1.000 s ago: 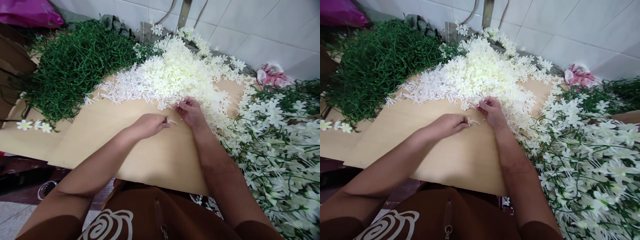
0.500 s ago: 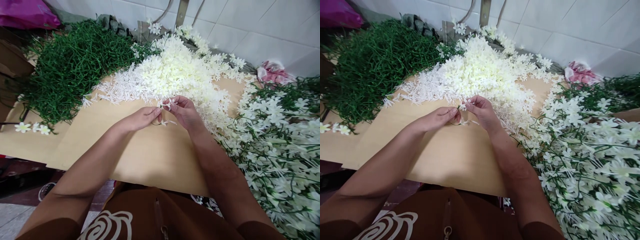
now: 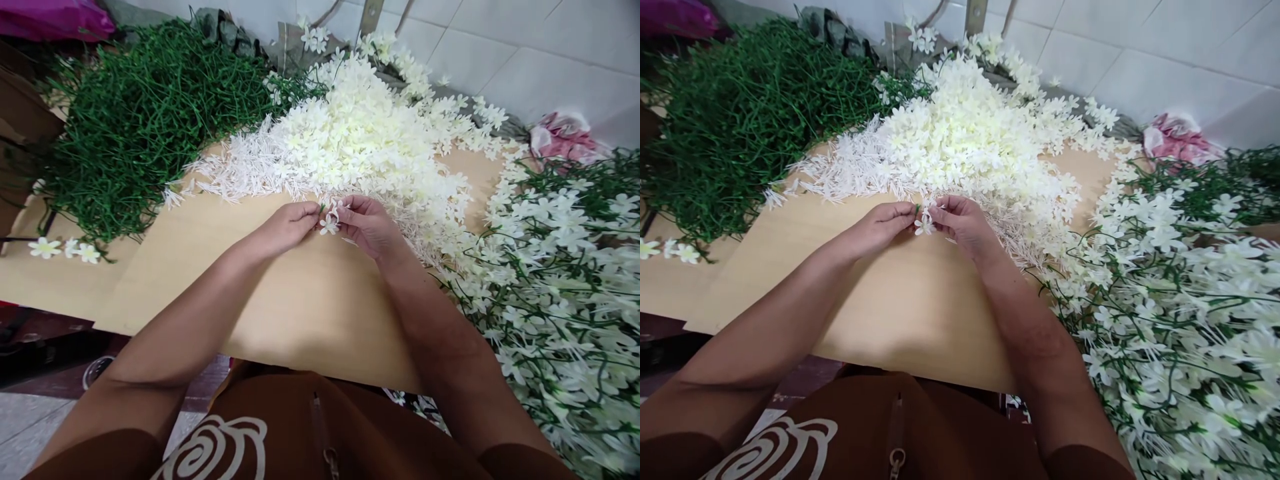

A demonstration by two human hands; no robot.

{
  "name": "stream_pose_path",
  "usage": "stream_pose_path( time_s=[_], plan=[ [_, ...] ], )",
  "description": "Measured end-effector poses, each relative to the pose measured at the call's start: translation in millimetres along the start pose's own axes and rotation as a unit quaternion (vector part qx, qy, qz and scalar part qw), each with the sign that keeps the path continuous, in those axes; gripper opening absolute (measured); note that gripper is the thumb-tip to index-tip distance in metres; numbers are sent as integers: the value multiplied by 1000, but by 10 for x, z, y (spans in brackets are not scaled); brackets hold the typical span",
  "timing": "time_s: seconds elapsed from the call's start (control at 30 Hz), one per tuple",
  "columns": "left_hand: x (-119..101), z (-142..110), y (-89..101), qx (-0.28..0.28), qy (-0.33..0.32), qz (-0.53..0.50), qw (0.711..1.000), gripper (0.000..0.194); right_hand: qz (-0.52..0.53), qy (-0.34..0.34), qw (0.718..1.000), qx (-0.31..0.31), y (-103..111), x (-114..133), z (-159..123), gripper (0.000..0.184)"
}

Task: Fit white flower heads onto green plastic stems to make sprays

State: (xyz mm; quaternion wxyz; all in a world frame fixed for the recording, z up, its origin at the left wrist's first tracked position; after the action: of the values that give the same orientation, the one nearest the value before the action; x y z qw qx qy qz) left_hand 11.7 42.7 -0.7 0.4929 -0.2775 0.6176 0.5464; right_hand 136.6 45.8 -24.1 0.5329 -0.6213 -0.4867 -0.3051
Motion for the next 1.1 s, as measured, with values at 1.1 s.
stream_pose_path(
  time_s=[1.1],
  plan=[
    [-48, -56, -63, 44, 21, -155, 987, 49, -47, 89, 995, -4, -133, 134, -78, 36]
  ],
)
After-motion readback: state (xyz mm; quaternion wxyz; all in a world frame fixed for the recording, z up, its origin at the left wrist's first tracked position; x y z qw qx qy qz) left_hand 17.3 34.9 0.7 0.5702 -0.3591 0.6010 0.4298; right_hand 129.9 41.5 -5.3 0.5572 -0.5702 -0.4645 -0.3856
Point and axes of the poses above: each hand's wrist, its own z-axis towards the middle knuckle, its own y-axis out of the back of the hand, x = y × z, the point moved 7 cm from there along z, towards the middle knuckle, and after that the axes turned 14 degrees about -x, right-handed, at the moved point
